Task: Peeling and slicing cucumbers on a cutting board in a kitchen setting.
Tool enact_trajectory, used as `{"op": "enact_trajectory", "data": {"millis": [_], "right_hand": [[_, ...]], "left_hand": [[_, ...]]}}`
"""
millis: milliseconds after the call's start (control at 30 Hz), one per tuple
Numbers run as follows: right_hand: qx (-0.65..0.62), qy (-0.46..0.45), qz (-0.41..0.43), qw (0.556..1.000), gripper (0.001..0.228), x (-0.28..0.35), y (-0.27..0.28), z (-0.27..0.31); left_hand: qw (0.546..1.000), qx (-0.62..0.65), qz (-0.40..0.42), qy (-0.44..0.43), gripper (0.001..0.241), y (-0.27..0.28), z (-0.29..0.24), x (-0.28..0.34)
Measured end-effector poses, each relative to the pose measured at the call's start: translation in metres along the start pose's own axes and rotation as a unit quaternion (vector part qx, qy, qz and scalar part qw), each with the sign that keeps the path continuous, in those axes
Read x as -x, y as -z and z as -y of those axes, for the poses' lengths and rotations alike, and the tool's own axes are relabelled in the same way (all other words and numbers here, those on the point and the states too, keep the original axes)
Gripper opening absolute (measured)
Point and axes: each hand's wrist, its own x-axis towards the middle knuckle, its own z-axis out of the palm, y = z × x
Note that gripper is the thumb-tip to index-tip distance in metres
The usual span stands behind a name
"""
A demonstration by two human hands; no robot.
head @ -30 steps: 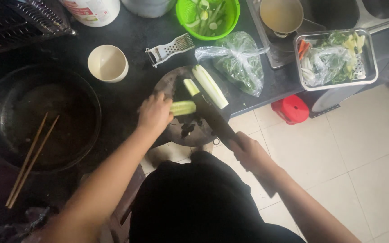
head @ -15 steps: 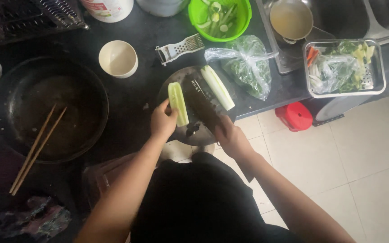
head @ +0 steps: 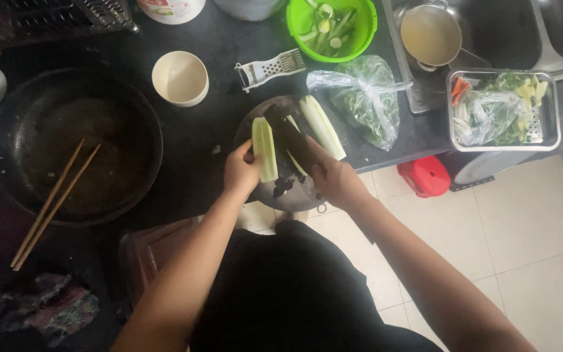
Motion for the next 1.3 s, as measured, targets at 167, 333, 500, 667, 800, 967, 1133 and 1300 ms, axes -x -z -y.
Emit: {"op": "enact_trajectory", "data": {"millis": [167,333,500,667,800,967,1133,1300], "right_hand": [[0.095,0.100,-0.046,0.989,0.064,-0.016,0.008,-0.008],[-0.008,-0.053,0.071,0.996,0.061,-0.004,0.033,0.025],[0.025,-0.063,0.135,0.988,0.067,0.005,0.034,0.026],[-0.009,-0.069,0.140,0.988,0.065,0.007,0.029,0.019],[-0.031,-0.063,0.135,0.988,0.066,0.008,0.026,0.013],[-0.066,-0.086,0.155,0.982,0.065,0.021,0.021,0.022],[-0.026,-0.090,0.138,0.986,0.064,0.030,0.015,0.028],[-0.002,-0.124,0.159,0.979,0.067,0.038,0.017,0.019]], "left_hand": [[0.999,0.027,0.003,0.035,0.054,0.000,-0.006,0.002],[0.996,0.066,0.016,0.065,0.058,-0.001,-0.009,0.000],[0.990,0.099,0.016,0.102,0.058,-0.002,-0.008,0.001],[0.990,0.100,0.022,0.101,0.056,0.006,-0.023,0.007],[0.987,0.108,0.032,0.111,0.056,0.003,-0.016,0.002],[0.986,0.122,0.023,0.108,0.055,0.001,-0.014,0.004],[0.984,0.142,0.014,0.108,0.055,0.001,-0.006,0.006],[0.984,0.153,0.009,0.091,0.055,-0.005,-0.004,0.004]]}}
